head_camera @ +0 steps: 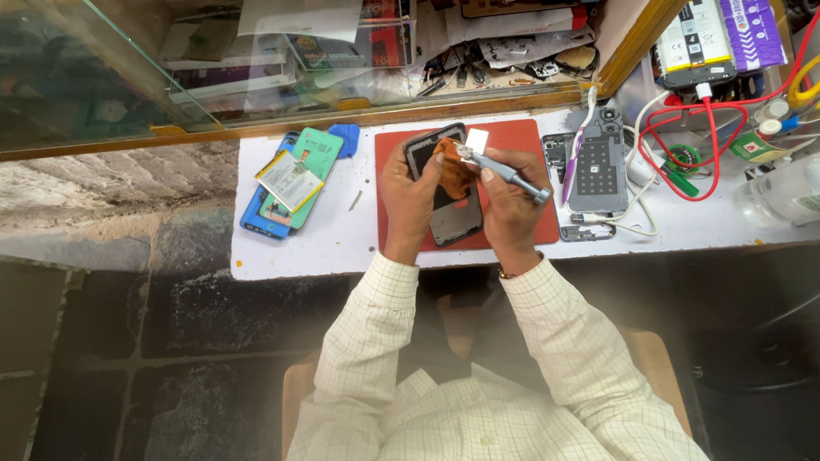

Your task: The person cleans the inside of a disassembled phone frame with an orange cloth, uses a handheld tool to work on the frame, then handles a replacement screen assembly, peeling protective film and positioning its flex cable against the phone body on the work mat.

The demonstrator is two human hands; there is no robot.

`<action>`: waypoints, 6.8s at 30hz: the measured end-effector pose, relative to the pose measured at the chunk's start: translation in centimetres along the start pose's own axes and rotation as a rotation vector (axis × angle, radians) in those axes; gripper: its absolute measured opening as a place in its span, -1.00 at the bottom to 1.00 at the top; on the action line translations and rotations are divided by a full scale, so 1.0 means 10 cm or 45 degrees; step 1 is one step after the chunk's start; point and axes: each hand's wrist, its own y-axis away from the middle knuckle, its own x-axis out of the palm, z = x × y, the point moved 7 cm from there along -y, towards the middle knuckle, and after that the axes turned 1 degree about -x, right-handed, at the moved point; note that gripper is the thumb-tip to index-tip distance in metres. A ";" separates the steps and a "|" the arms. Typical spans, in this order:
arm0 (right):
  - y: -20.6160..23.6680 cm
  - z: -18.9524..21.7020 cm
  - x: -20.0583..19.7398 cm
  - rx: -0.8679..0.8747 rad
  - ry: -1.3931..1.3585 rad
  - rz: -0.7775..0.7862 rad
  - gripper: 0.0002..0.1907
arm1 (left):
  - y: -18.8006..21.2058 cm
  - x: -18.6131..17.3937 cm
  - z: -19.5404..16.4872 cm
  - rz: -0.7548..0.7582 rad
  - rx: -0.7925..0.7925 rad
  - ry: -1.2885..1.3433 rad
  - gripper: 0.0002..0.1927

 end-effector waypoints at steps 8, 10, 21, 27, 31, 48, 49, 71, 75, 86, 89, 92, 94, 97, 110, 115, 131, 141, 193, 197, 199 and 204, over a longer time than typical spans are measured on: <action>0.10 -0.01 -0.02 0.015 0.193 0.019 -0.78 | -0.01 0.01 -0.01 -0.008 0.023 -0.025 -0.74; 0.10 -0.04 0.01 0.041 0.192 0.028 -0.77 | -0.01 -0.01 0.00 -0.031 0.022 -0.065 -0.77; 0.02 -0.10 0.08 0.049 0.243 0.024 -0.75 | -0.01 -0.01 0.04 -0.027 0.040 -0.023 -0.84; -0.01 -0.04 0.12 -0.020 0.293 0.077 -0.76 | 0.00 -0.01 0.05 -0.015 0.032 0.010 -0.82; -0.02 -0.04 0.14 0.007 0.285 0.085 -0.76 | -0.01 -0.02 0.06 -0.021 0.028 0.023 -0.82; -0.01 -0.08 0.10 0.022 0.262 0.065 -0.77 | -0.01 -0.01 0.03 -0.021 0.032 -0.004 -0.82; -0.01 -0.08 0.10 0.038 0.231 0.063 -0.77 | -0.01 -0.01 0.03 -0.024 0.030 -0.006 -0.82; -0.01 -0.09 0.11 0.013 0.270 0.097 -0.78 | -0.02 -0.02 0.06 -0.015 0.028 0.039 -0.81; 0.02 -0.11 0.05 0.028 0.249 0.045 -0.78 | 0.01 -0.02 0.03 -0.005 0.028 -0.035 -0.77; 0.09 -0.10 0.05 0.009 0.307 -0.001 -0.77 | 0.00 -0.01 0.04 -0.026 0.028 -0.032 -0.78; 0.05 -0.10 0.07 0.026 0.242 0.006 -0.77 | -0.01 -0.02 0.06 -0.024 0.036 -0.015 -0.81; 0.03 -0.09 0.10 0.017 0.233 0.037 -0.75 | -0.01 -0.02 0.06 -0.023 0.057 -0.025 -0.81; 0.02 -0.08 0.11 0.007 0.237 0.048 -0.75 | -0.01 -0.02 0.07 -0.026 0.050 -0.012 -0.81; 0.01 -0.11 0.11 0.044 0.216 0.042 -0.75 | -0.01 -0.02 0.06 -0.018 0.061 -0.030 -0.81; -0.01 -0.11 0.12 0.049 0.287 0.084 -0.77 | 0.00 -0.05 0.09 -0.020 0.041 -0.001 -0.81; -0.02 -0.11 0.12 0.054 0.304 0.080 -0.77 | 0.00 -0.04 0.09 -0.002 0.041 0.029 -0.81; 0.08 -0.10 0.06 0.037 0.247 0.023 -0.79 | 0.01 -0.03 0.02 -0.003 0.014 -0.005 -0.76; 0.03 -0.09 0.11 0.033 0.242 0.056 -0.77 | 0.00 -0.02 0.03 0.004 0.057 -0.012 -0.79; -0.04 -0.06 0.17 0.019 0.349 0.113 -0.78 | -0.01 -0.06 0.10 -0.034 0.052 0.010 -0.83; -0.03 -0.09 0.15 0.075 0.325 0.098 -0.78 | 0.00 -0.05 0.09 -0.022 0.038 0.012 -0.83; -0.03 -0.09 0.15 0.054 0.331 0.117 -0.78 | -0.01 -0.05 0.07 -0.013 0.035 0.065 -0.83; 0.04 -0.09 0.05 0.055 0.199 0.007 -0.79 | 0.02 -0.01 0.01 -0.007 0.037 0.006 -0.78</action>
